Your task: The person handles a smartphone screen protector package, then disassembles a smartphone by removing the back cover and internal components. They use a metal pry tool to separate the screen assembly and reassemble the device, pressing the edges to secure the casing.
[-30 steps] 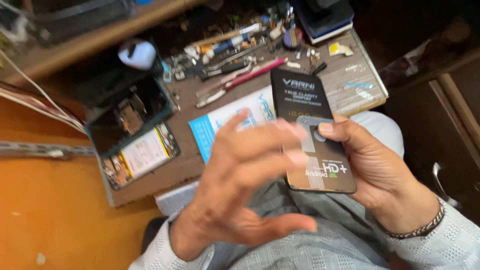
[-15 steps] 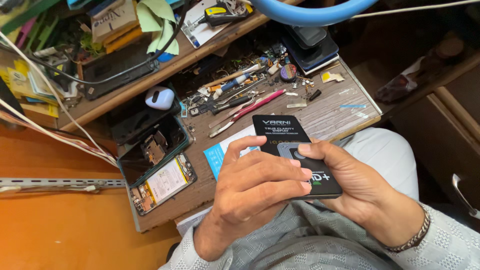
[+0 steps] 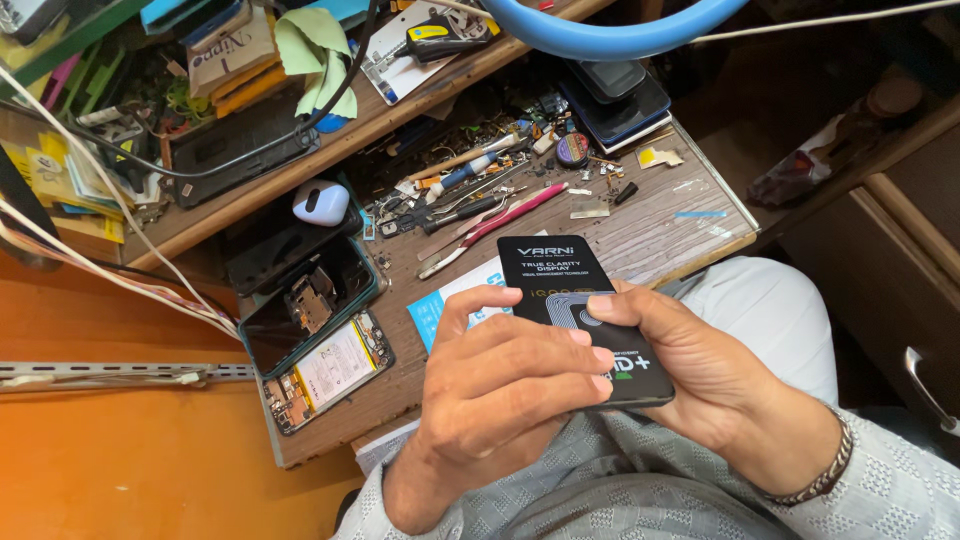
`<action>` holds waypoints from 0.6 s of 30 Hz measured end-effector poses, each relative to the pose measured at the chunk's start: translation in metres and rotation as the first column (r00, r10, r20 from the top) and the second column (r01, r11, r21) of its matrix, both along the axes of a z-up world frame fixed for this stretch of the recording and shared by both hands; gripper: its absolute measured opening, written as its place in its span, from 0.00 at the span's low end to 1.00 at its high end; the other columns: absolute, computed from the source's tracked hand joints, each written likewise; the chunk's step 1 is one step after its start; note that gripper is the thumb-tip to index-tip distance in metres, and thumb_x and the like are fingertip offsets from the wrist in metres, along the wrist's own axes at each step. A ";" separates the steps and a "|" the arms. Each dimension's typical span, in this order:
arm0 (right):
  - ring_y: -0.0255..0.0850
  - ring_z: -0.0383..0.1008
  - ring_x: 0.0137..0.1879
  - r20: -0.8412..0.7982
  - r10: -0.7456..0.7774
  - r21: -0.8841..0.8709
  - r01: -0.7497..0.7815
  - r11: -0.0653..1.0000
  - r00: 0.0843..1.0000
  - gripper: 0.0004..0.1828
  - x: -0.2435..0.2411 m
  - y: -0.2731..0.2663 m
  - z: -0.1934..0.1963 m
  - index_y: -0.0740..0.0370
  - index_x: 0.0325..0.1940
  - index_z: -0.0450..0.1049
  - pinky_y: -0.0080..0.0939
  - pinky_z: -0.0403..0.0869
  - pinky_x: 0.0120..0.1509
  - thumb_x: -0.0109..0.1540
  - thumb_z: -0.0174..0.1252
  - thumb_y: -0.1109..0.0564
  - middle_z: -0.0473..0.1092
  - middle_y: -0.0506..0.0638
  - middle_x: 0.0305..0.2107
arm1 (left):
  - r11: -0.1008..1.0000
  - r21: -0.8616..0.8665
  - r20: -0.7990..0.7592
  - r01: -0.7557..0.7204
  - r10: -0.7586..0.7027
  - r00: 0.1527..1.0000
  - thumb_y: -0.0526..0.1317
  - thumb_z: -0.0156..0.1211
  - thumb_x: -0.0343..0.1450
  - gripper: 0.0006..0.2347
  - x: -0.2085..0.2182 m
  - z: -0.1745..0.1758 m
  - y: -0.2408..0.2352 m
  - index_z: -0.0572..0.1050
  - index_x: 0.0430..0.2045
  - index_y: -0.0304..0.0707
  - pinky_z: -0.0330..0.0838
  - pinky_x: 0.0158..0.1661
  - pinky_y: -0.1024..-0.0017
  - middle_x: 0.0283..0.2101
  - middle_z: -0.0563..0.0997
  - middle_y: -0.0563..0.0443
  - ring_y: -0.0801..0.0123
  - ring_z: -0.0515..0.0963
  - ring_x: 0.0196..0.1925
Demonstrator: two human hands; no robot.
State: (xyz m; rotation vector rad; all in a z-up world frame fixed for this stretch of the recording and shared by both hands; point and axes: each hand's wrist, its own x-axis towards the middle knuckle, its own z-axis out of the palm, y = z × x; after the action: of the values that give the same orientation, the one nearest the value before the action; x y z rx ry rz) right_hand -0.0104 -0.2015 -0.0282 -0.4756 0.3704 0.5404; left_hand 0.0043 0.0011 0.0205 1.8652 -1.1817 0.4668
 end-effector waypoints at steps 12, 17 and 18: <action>0.41 0.80 0.47 0.544 -0.106 -0.521 0.434 0.735 0.833 0.20 -0.005 -0.026 0.008 0.72 0.53 0.70 0.43 0.81 0.56 0.57 0.62 0.68 0.77 0.58 0.45 | 0.979 0.186 0.170 -0.082 0.050 0.984 0.36 0.63 0.72 0.11 -0.044 -0.023 0.032 0.79 0.48 0.48 0.59 0.66 0.54 0.55 0.83 0.54 0.66 0.82 0.60; 0.39 0.79 0.49 0.658 -0.088 -0.536 0.547 0.643 0.748 0.15 -0.001 -0.052 0.001 0.71 0.53 0.70 0.41 0.78 0.61 0.62 0.62 0.70 0.77 0.59 0.45 | 0.949 -0.108 -0.241 -0.295 0.263 0.934 0.32 0.65 0.73 0.08 -0.055 -0.063 0.035 0.77 0.44 0.43 0.74 0.64 0.61 0.50 0.85 0.52 0.66 0.85 0.55; 0.39 0.79 0.48 0.668 -0.085 -0.531 0.554 0.641 0.739 0.14 -0.001 -0.053 -0.001 0.71 0.52 0.70 0.40 0.78 0.62 0.63 0.62 0.71 0.77 0.59 0.44 | 0.937 -0.124 -0.363 -0.327 0.264 0.894 0.31 0.64 0.72 0.09 -0.056 -0.067 0.035 0.77 0.44 0.40 0.76 0.60 0.62 0.49 0.85 0.50 0.65 0.86 0.54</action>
State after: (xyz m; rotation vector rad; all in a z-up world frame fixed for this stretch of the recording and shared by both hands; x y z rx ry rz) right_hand -0.0110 -0.2547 -0.0296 -1.2732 0.0275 -0.1893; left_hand -0.0515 0.0357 -0.0463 1.8790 -0.6036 0.3814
